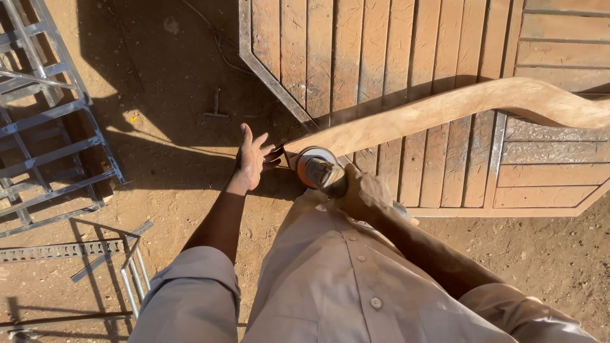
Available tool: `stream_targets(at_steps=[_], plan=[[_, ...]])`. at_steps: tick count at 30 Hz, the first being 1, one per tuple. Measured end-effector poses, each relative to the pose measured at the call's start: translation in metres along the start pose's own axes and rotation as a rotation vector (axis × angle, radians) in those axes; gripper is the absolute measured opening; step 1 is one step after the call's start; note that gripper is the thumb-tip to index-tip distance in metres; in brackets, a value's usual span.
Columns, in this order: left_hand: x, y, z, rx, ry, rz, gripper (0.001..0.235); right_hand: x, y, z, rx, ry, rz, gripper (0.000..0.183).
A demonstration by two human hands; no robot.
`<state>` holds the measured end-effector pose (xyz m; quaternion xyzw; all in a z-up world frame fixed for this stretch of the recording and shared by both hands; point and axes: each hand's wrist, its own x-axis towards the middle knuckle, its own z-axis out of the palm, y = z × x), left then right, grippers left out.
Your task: Sanding wooden planks using an angle grinder with a sanding disc
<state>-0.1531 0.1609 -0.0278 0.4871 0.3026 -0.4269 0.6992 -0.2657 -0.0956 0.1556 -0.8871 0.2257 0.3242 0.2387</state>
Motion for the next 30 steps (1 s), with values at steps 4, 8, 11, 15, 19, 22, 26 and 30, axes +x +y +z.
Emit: stream_targets(at_steps=[4, 8, 11, 15, 19, 22, 26, 30], plan=[[0.04, -0.017, -0.02, 0.036, 0.027, 0.032, 0.125, -0.019, -0.034, -0.016, -0.145, -0.153, -0.124, 0.074], [-0.011, 0.007, 0.011, 0.037, -0.028, 0.009, 0.128, 0.011, 0.047, -0.007, 0.0, 0.076, 0.11, 0.057], [-0.014, 0.007, 0.011, 0.004, -0.039, 0.004, 0.126, 0.02, 0.112, -0.023, -0.001, 0.174, 0.237, 0.07], [-0.014, 0.008, 0.011, 0.039, -0.027, 0.015, 0.125, 0.02, 0.121, -0.027, 0.069, 0.233, 0.286, 0.076], [-0.014, 0.006, 0.012, 0.012, -0.022, 0.01, 0.127, 0.008, 0.059, -0.007, 0.016, 0.094, 0.137, 0.071], [-0.005, 0.003, 0.005, 0.018, -0.006, 0.018, 0.125, -0.011, 0.005, 0.007, 0.039, -0.008, -0.017, 0.068], [0.005, -0.005, 0.0, 0.036, 0.013, 0.026, 0.124, 0.014, 0.039, 0.034, -0.04, 0.009, -0.071, 0.072], [-0.011, 0.004, 0.015, 0.018, -0.005, 0.019, 0.128, 0.019, 0.095, -0.007, 0.024, 0.104, 0.12, 0.06]])
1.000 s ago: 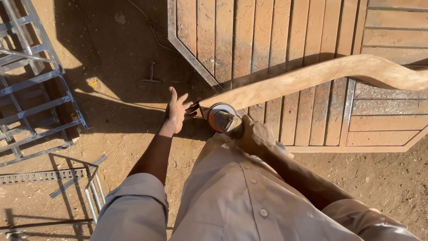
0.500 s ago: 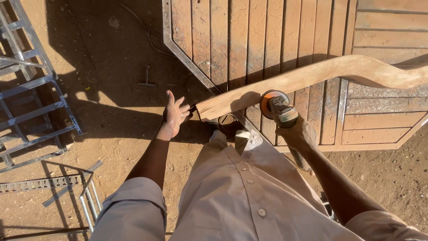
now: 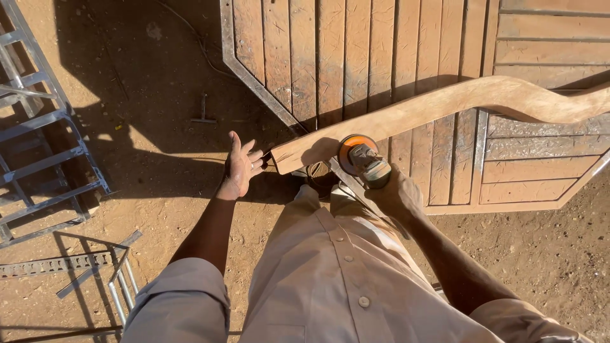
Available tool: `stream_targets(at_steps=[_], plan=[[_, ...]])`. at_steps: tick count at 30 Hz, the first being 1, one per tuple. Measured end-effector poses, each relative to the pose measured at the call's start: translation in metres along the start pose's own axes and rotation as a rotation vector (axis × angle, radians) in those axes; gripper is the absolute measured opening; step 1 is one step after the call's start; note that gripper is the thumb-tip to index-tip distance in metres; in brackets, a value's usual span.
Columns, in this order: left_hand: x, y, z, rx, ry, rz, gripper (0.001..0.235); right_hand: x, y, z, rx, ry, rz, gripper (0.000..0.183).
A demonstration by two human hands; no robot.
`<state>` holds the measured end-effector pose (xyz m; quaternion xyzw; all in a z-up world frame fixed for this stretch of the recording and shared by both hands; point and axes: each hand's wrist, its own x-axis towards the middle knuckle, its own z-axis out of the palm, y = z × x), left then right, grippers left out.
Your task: Sanding wooden planks using an angle grinder with a sanding disc
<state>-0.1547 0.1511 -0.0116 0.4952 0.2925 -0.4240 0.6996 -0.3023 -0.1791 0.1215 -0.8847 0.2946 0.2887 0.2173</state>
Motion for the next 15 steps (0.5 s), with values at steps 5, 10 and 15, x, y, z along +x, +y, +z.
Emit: stream_targets(at_steps=[5, 10, 15], plan=[[0.002, -0.002, -0.003, 0.0, -0.007, -0.005, 0.127, 0.0, 0.033, -0.037, -0.003, 0.153, 0.181, 0.067], [0.007, -0.01, -0.005, 0.05, 0.018, 0.031, 0.127, -0.008, -0.011, -0.005, 0.023, 0.055, 0.031, 0.061], [-0.012, -0.01, 0.018, 0.319, 0.098, 0.195, 0.102, -0.022, -0.05, -0.007, -0.014, -0.096, -0.088, 0.051]])
